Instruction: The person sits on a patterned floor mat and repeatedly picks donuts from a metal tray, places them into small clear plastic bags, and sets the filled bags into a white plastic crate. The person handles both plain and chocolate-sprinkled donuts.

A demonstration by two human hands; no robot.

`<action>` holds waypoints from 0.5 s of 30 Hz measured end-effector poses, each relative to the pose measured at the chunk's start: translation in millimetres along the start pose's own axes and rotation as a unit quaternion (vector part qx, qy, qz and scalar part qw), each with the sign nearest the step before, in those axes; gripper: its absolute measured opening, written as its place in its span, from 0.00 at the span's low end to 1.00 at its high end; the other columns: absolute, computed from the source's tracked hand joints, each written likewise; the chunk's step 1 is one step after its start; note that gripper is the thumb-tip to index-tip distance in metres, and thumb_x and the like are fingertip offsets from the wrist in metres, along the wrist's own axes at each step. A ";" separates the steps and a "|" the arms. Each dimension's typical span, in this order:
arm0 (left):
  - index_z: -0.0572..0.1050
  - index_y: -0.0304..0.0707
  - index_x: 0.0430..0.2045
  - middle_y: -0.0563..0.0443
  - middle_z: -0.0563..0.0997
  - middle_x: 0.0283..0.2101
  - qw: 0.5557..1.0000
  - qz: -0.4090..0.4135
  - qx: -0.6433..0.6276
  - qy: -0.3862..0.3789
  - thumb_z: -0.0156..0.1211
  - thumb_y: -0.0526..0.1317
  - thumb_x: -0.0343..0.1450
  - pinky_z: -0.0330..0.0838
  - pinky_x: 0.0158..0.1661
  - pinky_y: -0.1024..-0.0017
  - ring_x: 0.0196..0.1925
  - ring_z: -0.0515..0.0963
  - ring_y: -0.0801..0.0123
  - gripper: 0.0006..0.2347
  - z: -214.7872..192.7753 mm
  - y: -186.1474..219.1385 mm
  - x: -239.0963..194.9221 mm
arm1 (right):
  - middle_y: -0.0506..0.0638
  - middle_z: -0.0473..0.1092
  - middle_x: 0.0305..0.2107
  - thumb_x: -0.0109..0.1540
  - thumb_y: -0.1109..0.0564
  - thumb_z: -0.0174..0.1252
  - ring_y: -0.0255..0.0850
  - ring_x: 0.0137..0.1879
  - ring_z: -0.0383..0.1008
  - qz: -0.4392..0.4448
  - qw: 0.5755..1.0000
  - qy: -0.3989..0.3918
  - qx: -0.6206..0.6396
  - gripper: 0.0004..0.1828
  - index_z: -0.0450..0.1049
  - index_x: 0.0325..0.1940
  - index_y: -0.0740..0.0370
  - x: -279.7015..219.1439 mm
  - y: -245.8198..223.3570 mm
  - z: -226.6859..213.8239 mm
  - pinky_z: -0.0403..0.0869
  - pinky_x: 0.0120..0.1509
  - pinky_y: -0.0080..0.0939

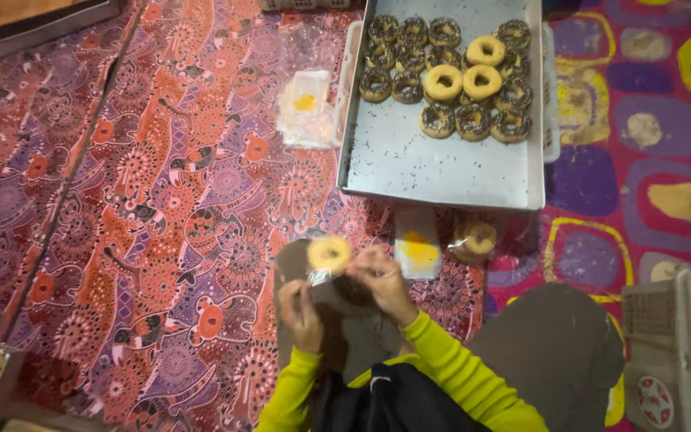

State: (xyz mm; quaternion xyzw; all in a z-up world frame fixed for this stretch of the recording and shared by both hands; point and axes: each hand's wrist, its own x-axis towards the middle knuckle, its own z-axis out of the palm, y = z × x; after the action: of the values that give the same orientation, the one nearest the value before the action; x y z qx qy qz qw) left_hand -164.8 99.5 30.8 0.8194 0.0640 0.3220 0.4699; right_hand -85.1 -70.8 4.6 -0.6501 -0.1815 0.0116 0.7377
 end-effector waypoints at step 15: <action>0.73 0.30 0.41 0.47 0.79 0.44 0.993 -0.106 -0.049 0.009 0.50 0.35 0.80 0.71 0.43 0.76 0.40 0.75 0.73 0.06 -31.8 -66.0 -70.3 | 0.52 0.79 0.40 0.67 0.60 0.60 0.37 0.47 0.80 0.032 0.997 -0.065 0.024 0.07 0.81 0.46 0.65 -36.6 11.7 24.5 0.77 0.53 0.37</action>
State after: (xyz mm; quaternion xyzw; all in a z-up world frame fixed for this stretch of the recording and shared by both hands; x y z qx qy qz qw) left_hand -225.6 130.4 -44.4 0.7810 0.1390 0.2802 0.5406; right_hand -123.7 -54.8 -13.7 -0.6353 -0.2078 0.0816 0.7393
